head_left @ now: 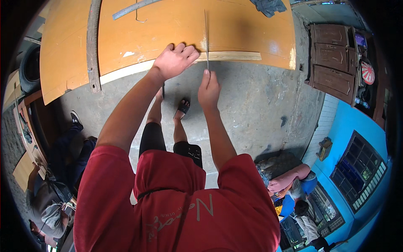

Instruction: Measuring and sawing a piece of wood.

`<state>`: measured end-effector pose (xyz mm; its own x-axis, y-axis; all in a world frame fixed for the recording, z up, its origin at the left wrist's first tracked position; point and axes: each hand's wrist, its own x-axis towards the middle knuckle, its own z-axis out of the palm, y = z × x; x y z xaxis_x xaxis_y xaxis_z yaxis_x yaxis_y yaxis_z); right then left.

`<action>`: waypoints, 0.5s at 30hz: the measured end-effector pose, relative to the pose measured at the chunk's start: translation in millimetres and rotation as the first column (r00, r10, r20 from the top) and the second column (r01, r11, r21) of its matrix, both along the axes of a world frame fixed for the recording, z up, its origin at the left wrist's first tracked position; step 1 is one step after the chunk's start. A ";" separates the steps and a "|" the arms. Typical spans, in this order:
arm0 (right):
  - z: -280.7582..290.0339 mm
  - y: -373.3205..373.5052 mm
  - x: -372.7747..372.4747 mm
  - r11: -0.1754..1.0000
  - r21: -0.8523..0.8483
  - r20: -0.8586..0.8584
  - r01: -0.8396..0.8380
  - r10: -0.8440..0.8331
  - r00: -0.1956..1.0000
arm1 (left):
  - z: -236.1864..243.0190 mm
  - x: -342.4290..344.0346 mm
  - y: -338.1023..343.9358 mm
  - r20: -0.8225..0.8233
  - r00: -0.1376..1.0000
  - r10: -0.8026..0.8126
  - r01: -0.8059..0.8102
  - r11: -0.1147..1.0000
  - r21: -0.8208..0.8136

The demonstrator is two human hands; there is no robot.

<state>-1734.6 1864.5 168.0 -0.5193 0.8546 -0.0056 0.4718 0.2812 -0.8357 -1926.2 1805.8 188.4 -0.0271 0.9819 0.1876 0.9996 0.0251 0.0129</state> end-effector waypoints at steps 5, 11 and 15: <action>0.4 -32.8 36.7 0.994 -0.098 0.004 0.040 -0.040 0.999 | 1.2 2.5 -3.4 0.005 1.000 0.003 -0.003 1.000 -0.007; -12.2 -34.2 37.0 0.992 -0.110 -0.002 0.059 -0.060 0.998 | -1.3 2.2 -1.4 -0.024 1.000 -0.015 0.013 0.998 -0.059; -14.7 -30.9 38.1 0.990 -0.130 0.033 0.054 -0.050 0.998 | 0.1 0.4 -0.1 -0.003 1.000 -0.022 0.022 1.000 0.008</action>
<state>-1696.5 1833.5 153.4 -0.4722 0.8712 -0.1343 0.5081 0.1446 -0.8491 -1925.8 1805.7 188.5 -0.0051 0.9807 0.1956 0.9999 0.0033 0.0098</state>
